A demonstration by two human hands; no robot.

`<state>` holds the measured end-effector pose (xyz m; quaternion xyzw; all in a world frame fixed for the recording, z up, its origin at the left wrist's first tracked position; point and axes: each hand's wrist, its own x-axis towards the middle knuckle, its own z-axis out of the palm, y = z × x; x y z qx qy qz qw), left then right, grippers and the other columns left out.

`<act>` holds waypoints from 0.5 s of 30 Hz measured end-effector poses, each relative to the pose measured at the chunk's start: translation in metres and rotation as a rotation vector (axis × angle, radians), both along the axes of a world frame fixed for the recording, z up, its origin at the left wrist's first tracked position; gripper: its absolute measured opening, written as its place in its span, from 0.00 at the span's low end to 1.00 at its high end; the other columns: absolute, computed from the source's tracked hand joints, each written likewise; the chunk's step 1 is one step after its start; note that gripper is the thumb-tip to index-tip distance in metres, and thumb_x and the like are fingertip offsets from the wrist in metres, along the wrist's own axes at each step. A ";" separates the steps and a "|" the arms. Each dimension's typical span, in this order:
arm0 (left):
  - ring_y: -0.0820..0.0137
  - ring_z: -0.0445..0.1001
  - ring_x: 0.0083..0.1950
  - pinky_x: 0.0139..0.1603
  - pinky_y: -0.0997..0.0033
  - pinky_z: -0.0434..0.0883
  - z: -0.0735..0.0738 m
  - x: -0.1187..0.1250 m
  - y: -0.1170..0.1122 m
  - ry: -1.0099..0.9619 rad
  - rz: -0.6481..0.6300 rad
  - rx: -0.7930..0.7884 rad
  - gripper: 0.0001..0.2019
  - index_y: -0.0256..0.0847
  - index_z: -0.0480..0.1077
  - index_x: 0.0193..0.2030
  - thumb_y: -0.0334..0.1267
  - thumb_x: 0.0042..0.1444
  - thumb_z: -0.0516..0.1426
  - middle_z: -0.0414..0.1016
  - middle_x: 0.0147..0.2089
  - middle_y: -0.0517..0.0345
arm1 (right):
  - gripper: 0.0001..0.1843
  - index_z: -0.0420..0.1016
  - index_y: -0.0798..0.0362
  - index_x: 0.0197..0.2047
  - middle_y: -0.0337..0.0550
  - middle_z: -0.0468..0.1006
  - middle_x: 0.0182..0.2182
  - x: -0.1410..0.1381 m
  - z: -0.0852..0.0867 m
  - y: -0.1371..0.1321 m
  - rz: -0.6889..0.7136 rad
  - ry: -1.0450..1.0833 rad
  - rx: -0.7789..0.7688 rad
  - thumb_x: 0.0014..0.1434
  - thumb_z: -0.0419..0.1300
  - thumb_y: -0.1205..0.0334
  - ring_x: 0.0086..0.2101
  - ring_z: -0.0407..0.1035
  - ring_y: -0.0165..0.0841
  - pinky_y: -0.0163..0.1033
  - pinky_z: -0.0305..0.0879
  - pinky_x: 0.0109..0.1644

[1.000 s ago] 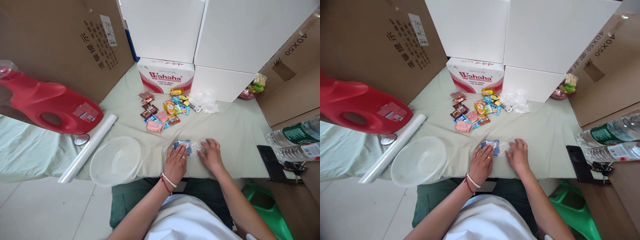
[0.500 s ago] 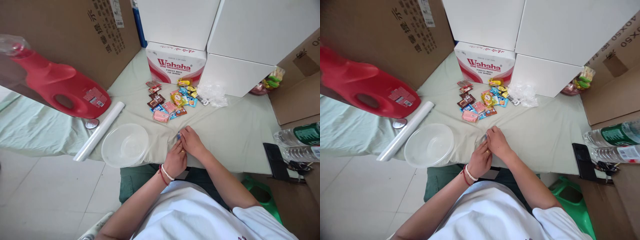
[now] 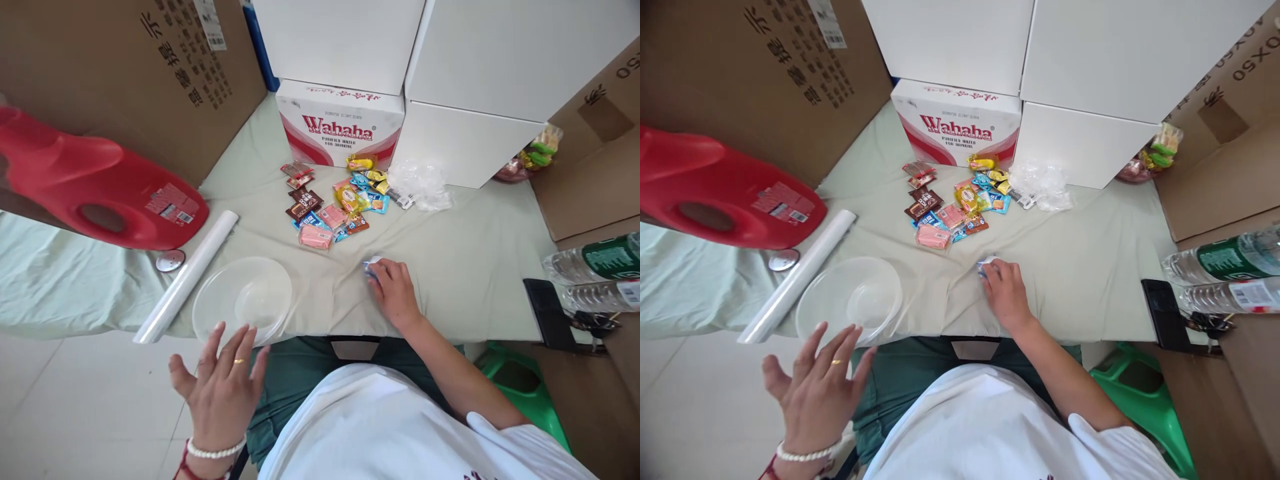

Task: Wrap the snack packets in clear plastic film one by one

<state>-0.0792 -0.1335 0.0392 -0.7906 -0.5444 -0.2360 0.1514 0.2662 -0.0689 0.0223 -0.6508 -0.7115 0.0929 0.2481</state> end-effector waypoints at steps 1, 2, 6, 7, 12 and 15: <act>0.51 0.78 0.62 0.76 0.33 0.47 -0.002 -0.004 0.003 -0.011 -0.025 -0.018 0.18 0.45 0.73 0.61 0.34 0.64 0.61 0.85 0.49 0.47 | 0.18 0.79 0.52 0.58 0.56 0.76 0.56 0.008 0.002 0.002 -0.029 0.050 0.014 0.72 0.53 0.61 0.52 0.67 0.46 0.53 0.68 0.61; 0.54 0.82 0.56 0.76 0.34 0.49 -0.002 -0.006 0.005 -0.034 -0.060 -0.033 0.17 0.47 0.74 0.59 0.31 0.64 0.58 0.86 0.46 0.50 | 0.17 0.80 0.51 0.57 0.55 0.78 0.55 0.017 0.005 0.005 -0.064 0.114 0.025 0.72 0.54 0.59 0.53 0.68 0.46 0.54 0.67 0.62; 0.61 0.83 0.52 0.76 0.43 0.56 0.011 0.016 0.009 -0.121 -0.240 -0.093 0.21 0.49 0.74 0.58 0.27 0.63 0.54 0.86 0.48 0.54 | 0.18 0.81 0.50 0.52 0.48 0.83 0.48 0.056 0.026 0.013 -0.227 0.581 0.041 0.66 0.61 0.48 0.48 0.75 0.42 0.52 0.72 0.57; 0.62 0.82 0.54 0.76 0.44 0.56 0.015 0.028 0.010 -0.125 -0.279 -0.121 0.22 0.49 0.74 0.59 0.25 0.63 0.53 0.85 0.49 0.54 | 0.20 0.81 0.50 0.52 0.46 0.83 0.46 0.062 0.036 0.014 -0.232 0.722 0.032 0.64 0.64 0.46 0.45 0.76 0.40 0.50 0.74 0.54; 0.63 0.78 0.57 0.76 0.45 0.54 0.022 0.095 0.016 -0.082 -0.466 -0.256 0.22 0.47 0.75 0.57 0.23 0.64 0.50 0.84 0.50 0.55 | 0.19 0.81 0.48 0.54 0.41 0.84 0.45 0.051 0.097 0.016 0.187 0.847 -0.215 0.65 0.65 0.48 0.42 0.78 0.36 0.43 0.74 0.48; 0.62 0.77 0.58 0.74 0.46 0.58 0.018 0.122 0.016 -0.012 -0.557 -0.323 0.17 0.45 0.75 0.56 0.27 0.67 0.52 0.83 0.50 0.53 | 0.11 0.82 0.51 0.49 0.40 0.84 0.42 0.021 0.104 0.028 0.426 0.422 -0.414 0.69 0.60 0.58 0.41 0.77 0.34 0.39 0.71 0.48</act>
